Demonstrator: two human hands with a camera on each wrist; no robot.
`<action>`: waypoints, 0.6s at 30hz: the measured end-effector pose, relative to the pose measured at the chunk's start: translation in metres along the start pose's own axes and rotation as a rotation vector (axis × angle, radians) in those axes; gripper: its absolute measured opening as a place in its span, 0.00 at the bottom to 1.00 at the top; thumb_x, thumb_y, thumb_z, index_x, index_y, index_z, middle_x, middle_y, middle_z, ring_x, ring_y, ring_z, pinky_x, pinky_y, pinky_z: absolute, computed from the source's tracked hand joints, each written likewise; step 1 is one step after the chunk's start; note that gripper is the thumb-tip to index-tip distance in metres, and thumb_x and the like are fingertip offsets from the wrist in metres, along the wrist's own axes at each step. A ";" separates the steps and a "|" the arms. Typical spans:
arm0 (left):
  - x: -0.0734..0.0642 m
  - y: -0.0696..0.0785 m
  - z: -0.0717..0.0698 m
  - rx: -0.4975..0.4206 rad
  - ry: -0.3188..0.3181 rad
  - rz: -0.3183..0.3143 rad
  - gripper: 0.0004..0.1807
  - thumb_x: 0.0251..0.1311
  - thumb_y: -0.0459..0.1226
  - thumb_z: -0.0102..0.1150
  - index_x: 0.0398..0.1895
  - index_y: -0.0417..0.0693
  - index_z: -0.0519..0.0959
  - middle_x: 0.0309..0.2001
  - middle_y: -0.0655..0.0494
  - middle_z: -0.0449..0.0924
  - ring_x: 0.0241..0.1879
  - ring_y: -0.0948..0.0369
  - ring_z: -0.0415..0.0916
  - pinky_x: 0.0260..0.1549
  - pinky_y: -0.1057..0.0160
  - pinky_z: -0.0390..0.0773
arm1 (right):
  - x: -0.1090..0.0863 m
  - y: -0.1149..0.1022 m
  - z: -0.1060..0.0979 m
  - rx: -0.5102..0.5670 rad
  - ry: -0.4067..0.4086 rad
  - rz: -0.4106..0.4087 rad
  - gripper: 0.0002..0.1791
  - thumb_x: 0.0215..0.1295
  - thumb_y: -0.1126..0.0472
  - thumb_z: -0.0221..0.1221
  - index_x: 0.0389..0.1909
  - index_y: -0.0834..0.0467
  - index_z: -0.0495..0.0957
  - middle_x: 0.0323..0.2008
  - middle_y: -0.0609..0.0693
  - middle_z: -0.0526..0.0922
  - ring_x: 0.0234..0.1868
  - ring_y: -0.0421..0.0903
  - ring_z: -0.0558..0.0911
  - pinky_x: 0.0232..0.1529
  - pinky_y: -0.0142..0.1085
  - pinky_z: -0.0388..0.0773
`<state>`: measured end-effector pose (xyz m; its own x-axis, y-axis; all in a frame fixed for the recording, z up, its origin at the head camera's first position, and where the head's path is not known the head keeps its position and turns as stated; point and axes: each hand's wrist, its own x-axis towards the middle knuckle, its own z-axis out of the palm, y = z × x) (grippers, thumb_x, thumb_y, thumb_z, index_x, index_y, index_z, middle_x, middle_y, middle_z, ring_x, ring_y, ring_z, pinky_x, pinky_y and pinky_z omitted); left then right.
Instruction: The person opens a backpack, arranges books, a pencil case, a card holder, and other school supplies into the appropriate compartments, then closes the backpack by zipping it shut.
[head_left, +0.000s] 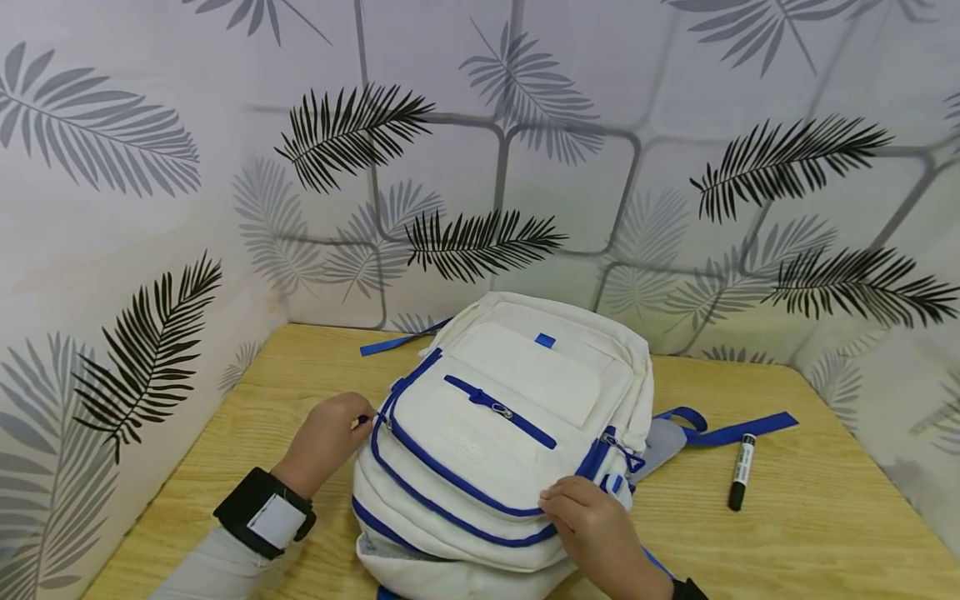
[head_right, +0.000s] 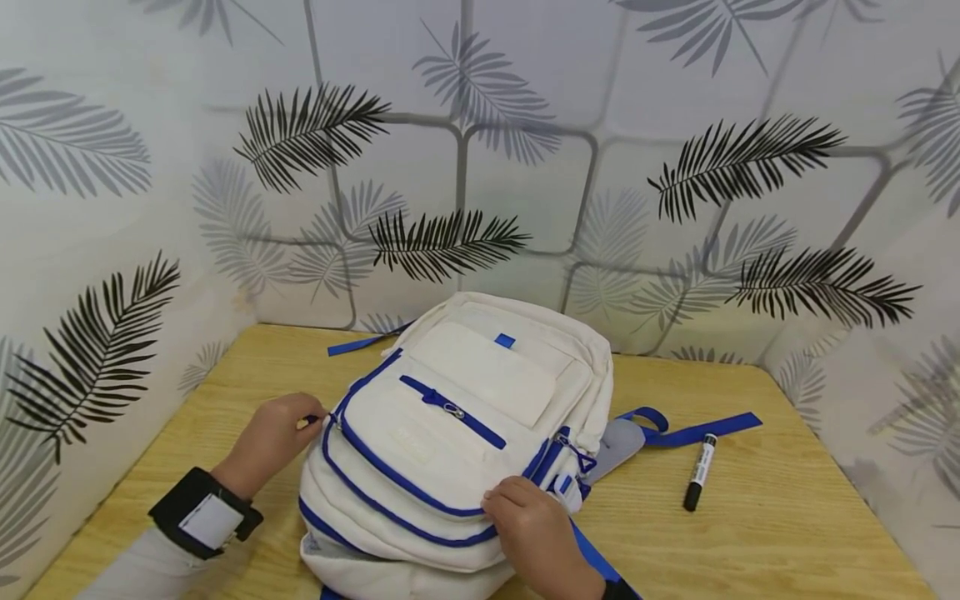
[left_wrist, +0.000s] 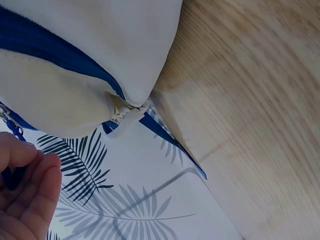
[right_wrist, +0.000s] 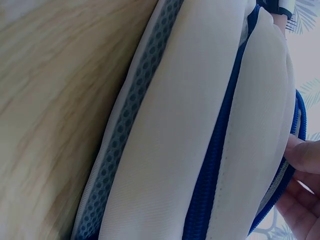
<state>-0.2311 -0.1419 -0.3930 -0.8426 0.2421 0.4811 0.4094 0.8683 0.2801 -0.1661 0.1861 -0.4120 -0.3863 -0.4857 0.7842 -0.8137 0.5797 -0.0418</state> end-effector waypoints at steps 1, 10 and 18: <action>0.000 0.001 0.000 -0.009 -0.009 -0.007 0.03 0.45 0.28 0.63 0.25 0.42 0.80 0.29 0.52 0.80 0.31 0.59 0.77 0.31 0.61 0.77 | -0.001 0.001 -0.001 0.006 0.007 -0.007 0.21 0.67 0.54 0.44 0.23 0.59 0.81 0.27 0.47 0.80 0.31 0.42 0.78 0.36 0.27 0.75; 0.003 0.008 0.000 -0.197 -0.145 -0.091 0.03 0.47 0.29 0.62 0.26 0.44 0.80 0.27 0.56 0.78 0.26 0.66 0.71 0.25 0.69 0.73 | -0.011 0.019 -0.017 0.096 -0.039 0.039 0.24 0.67 0.51 0.41 0.22 0.58 0.80 0.29 0.46 0.79 0.34 0.41 0.78 0.40 0.20 0.72; 0.003 0.016 0.003 -0.279 -0.240 -0.079 0.03 0.49 0.28 0.60 0.27 0.43 0.80 0.29 0.56 0.78 0.27 0.66 0.70 0.25 0.71 0.72 | -0.020 0.037 -0.025 0.198 -0.009 -0.030 0.19 0.65 0.54 0.46 0.22 0.58 0.80 0.29 0.48 0.80 0.33 0.43 0.77 0.43 0.19 0.70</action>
<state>-0.2282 -0.1259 -0.3891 -0.9200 0.3024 0.2493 0.3913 0.7448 0.5405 -0.1773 0.2340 -0.4139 -0.3637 -0.5069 0.7816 -0.8942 0.4251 -0.1404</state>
